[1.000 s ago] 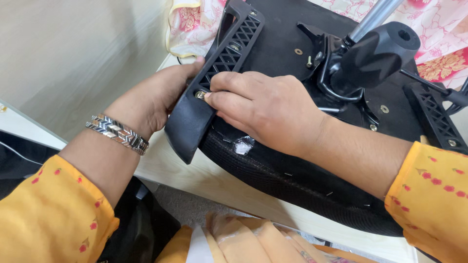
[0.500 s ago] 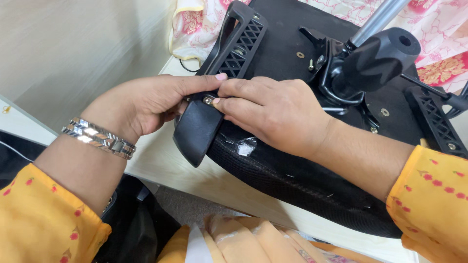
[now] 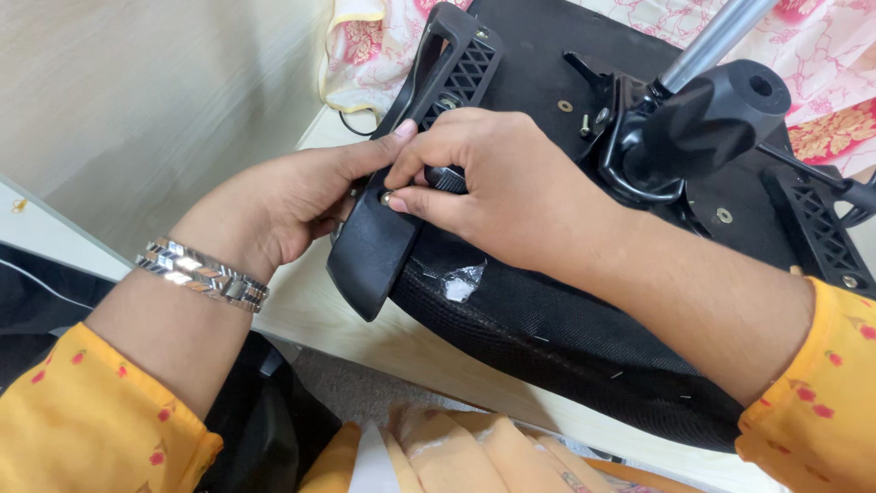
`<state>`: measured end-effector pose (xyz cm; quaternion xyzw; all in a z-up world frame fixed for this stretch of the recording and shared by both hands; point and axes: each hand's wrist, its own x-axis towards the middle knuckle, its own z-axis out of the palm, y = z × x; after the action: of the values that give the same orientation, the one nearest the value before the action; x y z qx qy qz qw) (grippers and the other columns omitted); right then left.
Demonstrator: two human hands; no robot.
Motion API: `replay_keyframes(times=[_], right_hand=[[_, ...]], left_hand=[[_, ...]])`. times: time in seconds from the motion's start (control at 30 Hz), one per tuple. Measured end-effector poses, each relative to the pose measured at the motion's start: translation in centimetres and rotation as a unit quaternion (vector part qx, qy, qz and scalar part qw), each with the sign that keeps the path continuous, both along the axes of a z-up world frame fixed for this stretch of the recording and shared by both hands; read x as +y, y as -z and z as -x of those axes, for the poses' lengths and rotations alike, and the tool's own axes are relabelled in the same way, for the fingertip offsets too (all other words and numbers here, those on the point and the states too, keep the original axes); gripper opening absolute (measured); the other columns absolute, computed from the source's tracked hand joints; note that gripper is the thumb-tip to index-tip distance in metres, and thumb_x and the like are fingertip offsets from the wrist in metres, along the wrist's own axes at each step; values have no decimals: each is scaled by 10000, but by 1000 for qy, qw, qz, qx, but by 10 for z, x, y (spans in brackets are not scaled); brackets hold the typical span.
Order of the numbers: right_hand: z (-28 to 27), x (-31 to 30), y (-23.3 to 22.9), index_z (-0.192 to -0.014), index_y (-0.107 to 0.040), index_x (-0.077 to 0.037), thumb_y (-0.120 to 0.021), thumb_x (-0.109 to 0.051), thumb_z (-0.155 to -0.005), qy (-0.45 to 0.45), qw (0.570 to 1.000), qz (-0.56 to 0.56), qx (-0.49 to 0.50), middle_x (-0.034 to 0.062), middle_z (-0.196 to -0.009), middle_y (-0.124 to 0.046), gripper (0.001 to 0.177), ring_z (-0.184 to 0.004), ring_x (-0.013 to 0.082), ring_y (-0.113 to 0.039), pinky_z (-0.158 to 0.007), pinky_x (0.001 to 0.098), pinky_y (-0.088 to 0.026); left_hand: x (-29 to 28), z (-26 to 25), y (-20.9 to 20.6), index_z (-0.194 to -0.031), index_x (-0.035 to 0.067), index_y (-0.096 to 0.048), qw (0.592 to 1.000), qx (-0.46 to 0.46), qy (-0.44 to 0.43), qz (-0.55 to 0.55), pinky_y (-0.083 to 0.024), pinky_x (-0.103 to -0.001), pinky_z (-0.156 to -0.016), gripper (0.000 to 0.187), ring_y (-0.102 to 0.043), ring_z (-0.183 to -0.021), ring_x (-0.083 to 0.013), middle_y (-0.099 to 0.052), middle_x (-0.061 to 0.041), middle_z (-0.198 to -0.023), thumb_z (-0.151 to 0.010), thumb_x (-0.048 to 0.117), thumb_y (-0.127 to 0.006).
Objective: The person uses a screwdriver to tighten screws on the underside of an office chair, securing the armrests to the seat base. They work on both sides, aligning the armrests and fastening them with multiple screws.
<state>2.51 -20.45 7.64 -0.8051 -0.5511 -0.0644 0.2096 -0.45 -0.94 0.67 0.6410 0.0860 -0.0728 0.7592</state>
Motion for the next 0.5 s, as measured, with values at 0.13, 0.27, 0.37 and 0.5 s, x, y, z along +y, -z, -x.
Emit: replay_keyframes(times=[0.13,0.27,0.37,0.5], right_hand=[[1,1,-2,-901,-756,-120,-790,-203,-837,-21,998,5,-65,65,-925,-730,110,-909,271,-699,-795,379,-553],[3,0,0,-906,-746,-122,-781,-228,-849,4,999,12,-43,71,-898,-719,126,-896,269,-697,-778,378,-546],[2,-6,-3,-963,-735,-99,-786,-224,-913,-34,999,-26,-30,56,-899,-722,144,-853,215,-702,-758,346,-556],[3,-11,-24,-944,-765,-135,-788,-274,-934,221,964,-46,137,53,-641,-643,142,-464,139,-573,-421,310,-439]], left_hand=[[0,-1,-2,-889,184,-738,997,41,-65,7,-432,-220,-492,285,-580,-538,-71,-701,28,-709,-849,463,-690],[6,2,1,-825,155,-671,998,35,-36,39,-343,-267,-479,132,-463,-508,-97,-587,33,-672,-875,274,-696],[13,4,4,-820,156,-700,999,30,5,29,-333,-272,-509,112,-443,-523,-93,-610,40,-673,-864,258,-710],[14,5,10,-828,170,-694,999,43,7,22,-339,-251,-562,133,-447,-556,-85,-609,63,-683,-874,283,-748]])
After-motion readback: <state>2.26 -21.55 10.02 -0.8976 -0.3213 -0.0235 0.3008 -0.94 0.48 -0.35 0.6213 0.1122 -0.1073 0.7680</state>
